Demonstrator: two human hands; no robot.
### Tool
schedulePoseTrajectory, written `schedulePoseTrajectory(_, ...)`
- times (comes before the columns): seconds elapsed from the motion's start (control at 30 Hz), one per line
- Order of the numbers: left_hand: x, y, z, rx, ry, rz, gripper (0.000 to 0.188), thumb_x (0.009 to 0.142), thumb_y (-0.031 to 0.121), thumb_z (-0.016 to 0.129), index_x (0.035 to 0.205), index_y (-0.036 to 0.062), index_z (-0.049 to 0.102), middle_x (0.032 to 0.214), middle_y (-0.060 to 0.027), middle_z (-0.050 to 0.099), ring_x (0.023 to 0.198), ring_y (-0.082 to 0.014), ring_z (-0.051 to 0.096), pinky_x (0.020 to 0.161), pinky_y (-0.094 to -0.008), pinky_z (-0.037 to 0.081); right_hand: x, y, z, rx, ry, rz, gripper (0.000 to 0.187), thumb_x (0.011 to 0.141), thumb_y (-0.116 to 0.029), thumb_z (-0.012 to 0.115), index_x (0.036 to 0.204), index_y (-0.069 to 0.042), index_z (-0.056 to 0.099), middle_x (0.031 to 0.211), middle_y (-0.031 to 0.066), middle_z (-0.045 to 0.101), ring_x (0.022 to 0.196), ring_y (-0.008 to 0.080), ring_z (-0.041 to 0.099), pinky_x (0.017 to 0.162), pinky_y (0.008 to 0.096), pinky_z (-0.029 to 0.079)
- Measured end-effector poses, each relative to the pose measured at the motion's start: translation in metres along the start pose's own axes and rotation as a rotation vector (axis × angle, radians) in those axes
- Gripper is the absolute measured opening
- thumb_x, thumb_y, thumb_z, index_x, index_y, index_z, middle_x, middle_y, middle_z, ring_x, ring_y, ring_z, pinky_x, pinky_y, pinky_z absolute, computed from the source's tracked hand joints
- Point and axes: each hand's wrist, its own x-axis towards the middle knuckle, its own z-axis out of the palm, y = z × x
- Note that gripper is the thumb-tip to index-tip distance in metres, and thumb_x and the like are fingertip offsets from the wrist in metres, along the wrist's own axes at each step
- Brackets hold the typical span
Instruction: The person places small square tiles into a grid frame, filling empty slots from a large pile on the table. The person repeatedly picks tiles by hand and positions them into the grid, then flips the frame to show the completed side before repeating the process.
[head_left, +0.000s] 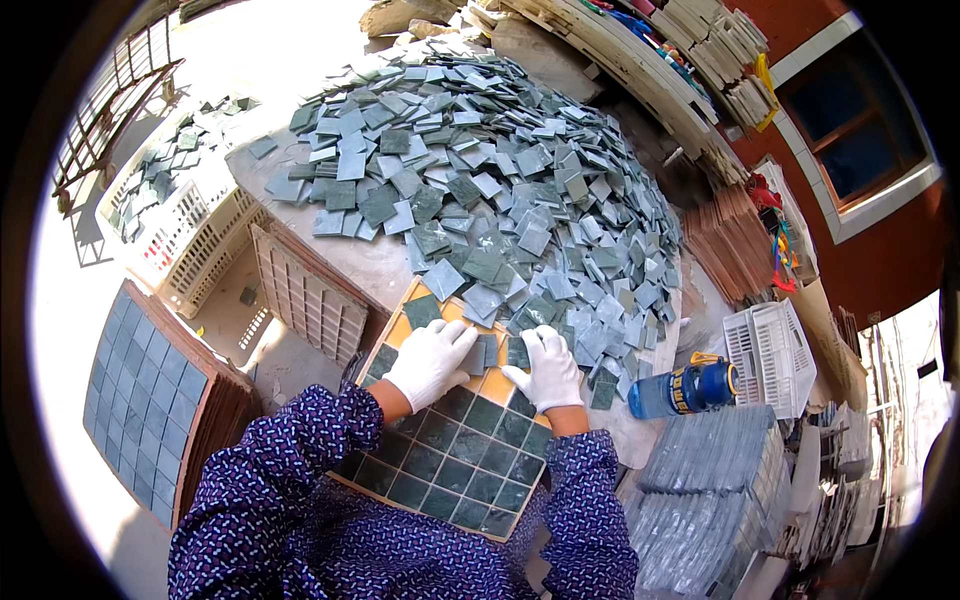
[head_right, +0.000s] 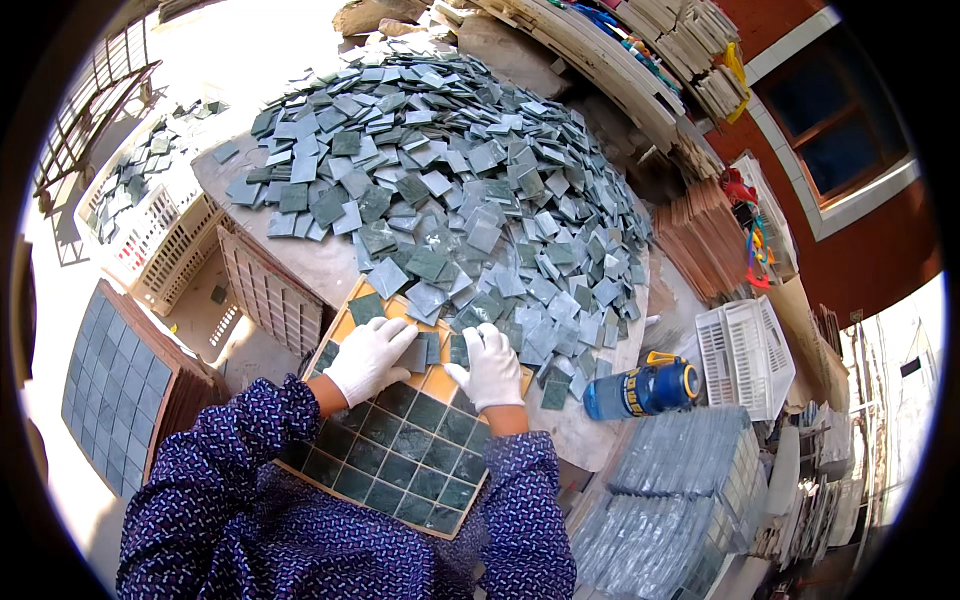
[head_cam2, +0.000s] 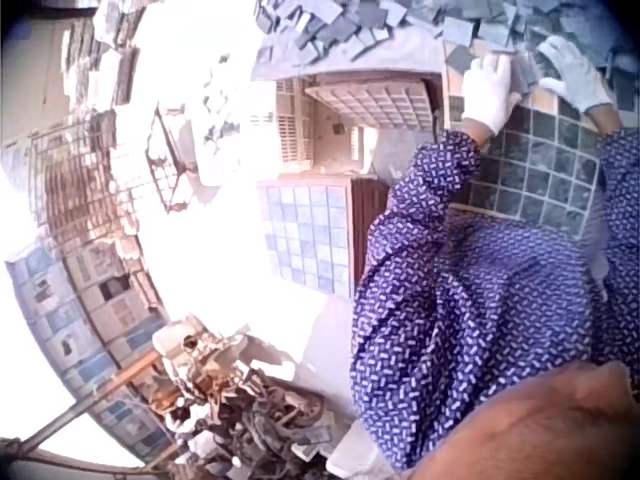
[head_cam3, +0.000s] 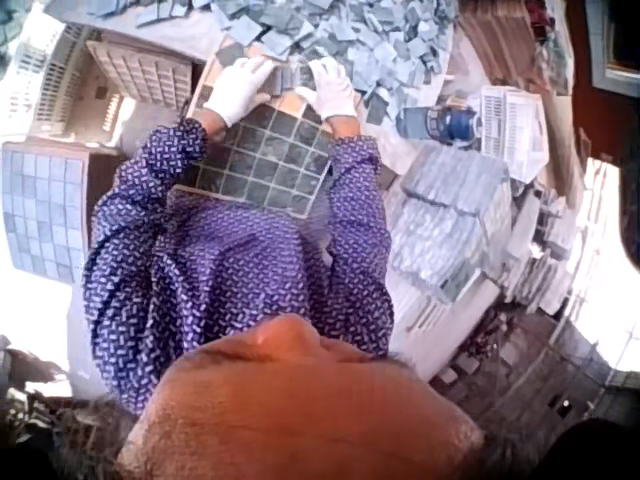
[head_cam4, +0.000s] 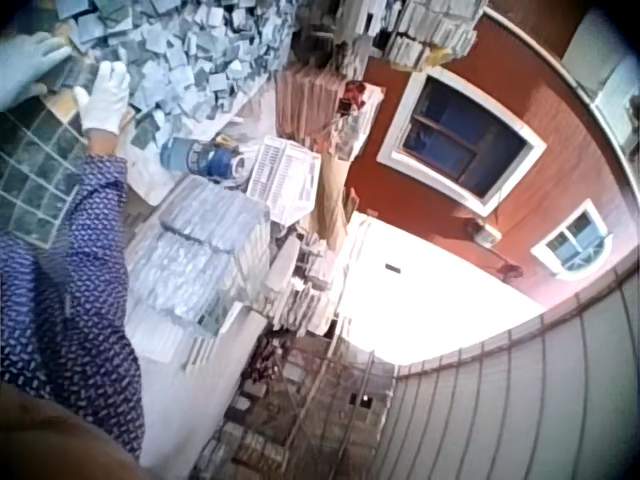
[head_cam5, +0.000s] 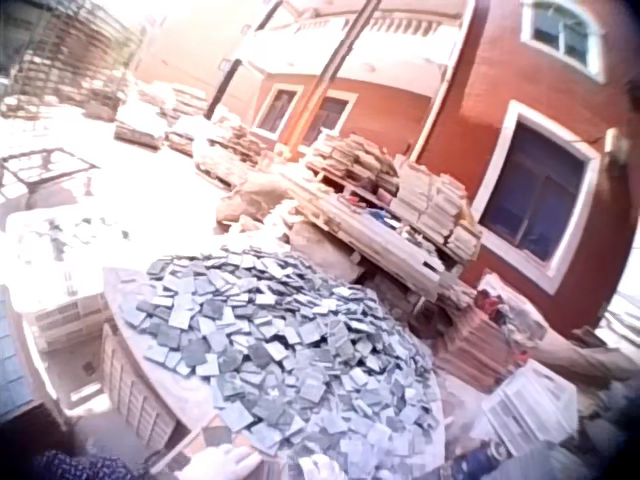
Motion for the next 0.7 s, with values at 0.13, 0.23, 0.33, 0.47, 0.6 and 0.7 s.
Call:
schedulePoseTrajectory(0.13, 0.007, -0.008, 0.005, 0.086, -0.060, 0.040, 0.047, 0.072, 0.023, 0.071, 0.112, 0.0060, 0.053, 0.095, -0.0088, 0.056, 0.095, -0.0279, 0.056, 0.078, -0.0388, 0.049, -0.028, 0.019, 0.001, 0.363, 0.194, 0.195, 0.065, 0.068, -0.028, 0.078, 0.121, -0.005, 0.049, 0.116, 0.0159, 0.053, 0.098, 0.0290, 0.061, 0.072, 0.0334, 0.056)
schedulePoseTrajectory(0.23, 0.003, -0.010, -0.009, -0.028, -0.054, 0.019, 0.050, 0.075, 0.021, 0.069, 0.119, 0.0042, 0.053, 0.107, -0.0126, 0.059, 0.102, -0.0320, 0.056, 0.083, -0.0400, 0.050, -0.059, 0.034, -0.004, 1.515, 0.087, 0.425, 0.052, 0.086, -0.017, 0.058, 0.132, 0.002, 0.043, 0.124, 0.0140, 0.054, 0.101, 0.0215, 0.061, 0.078, 0.0315, 0.056)
schedulePoseTrajectory(0.33, 0.000, 0.000, -0.009, -0.173, 0.043, -0.079, 0.045, 0.082, 0.019, 0.065, 0.122, 0.0005, 0.056, 0.114, -0.0176, 0.061, 0.094, -0.0317, 0.062, 0.081, -0.0367, 0.051, -0.078, 0.045, -0.012, 1.725, 0.050, 0.571, 0.041, 0.091, -0.011, 0.049, 0.129, 0.005, 0.048, 0.119, 0.0125, 0.057, 0.096, 0.0206, 0.063, 0.075, 0.0306, 0.057)
schedulePoseTrajectory(0.47, 0.012, 0.016, 0.002, -0.720, -0.216, -0.344, 0.027, 0.094, 0.015, 0.051, 0.110, -0.0042, 0.062, 0.077, -0.0094, 0.064, 0.059, -0.0125, 0.060, 0.056, -0.0265, 0.049, -0.087, 0.054, -0.002, 1.178, 0.027, 0.594, 0.034, 0.089, -0.008, 0.047, 0.121, -0.002, 0.056, 0.110, 0.0136, 0.063, 0.091, 0.0201, 0.065, 0.070, 0.0312, 0.055)
schedulePoseTrajectory(0.6, 0.017, 0.031, 0.018, -0.833, -0.266, -0.463, 0.025, 0.096, 0.014, 0.048, 0.108, -0.0032, 0.062, 0.072, -0.0064, 0.062, 0.058, -0.0112, 0.059, 0.055, -0.0261, 0.048, -0.090, 0.051, 0.001, 0.735, 0.077, 0.486, 0.029, 0.088, -0.006, 0.045, 0.113, -0.004, 0.060, 0.104, 0.0129, 0.066, 0.077, 0.0178, 0.065, 0.068, 0.0297, 0.052)
schedulePoseTrajectory(0.7, 0.021, 0.039, 0.016, -0.873, -0.244, -0.508, 0.026, 0.096, 0.013, 0.048, 0.110, -0.0039, 0.062, 0.073, -0.0052, 0.062, 0.058, -0.0098, 0.059, 0.054, -0.0245, 0.048, -0.093, 0.043, -0.002, 0.517, 0.312, 0.324, 0.022, 0.084, -0.006, 0.054, 0.104, -0.005, 0.063, 0.099, 0.0143, 0.067, 0.085, 0.0267, 0.066, 0.074, 0.0352, 0.052)
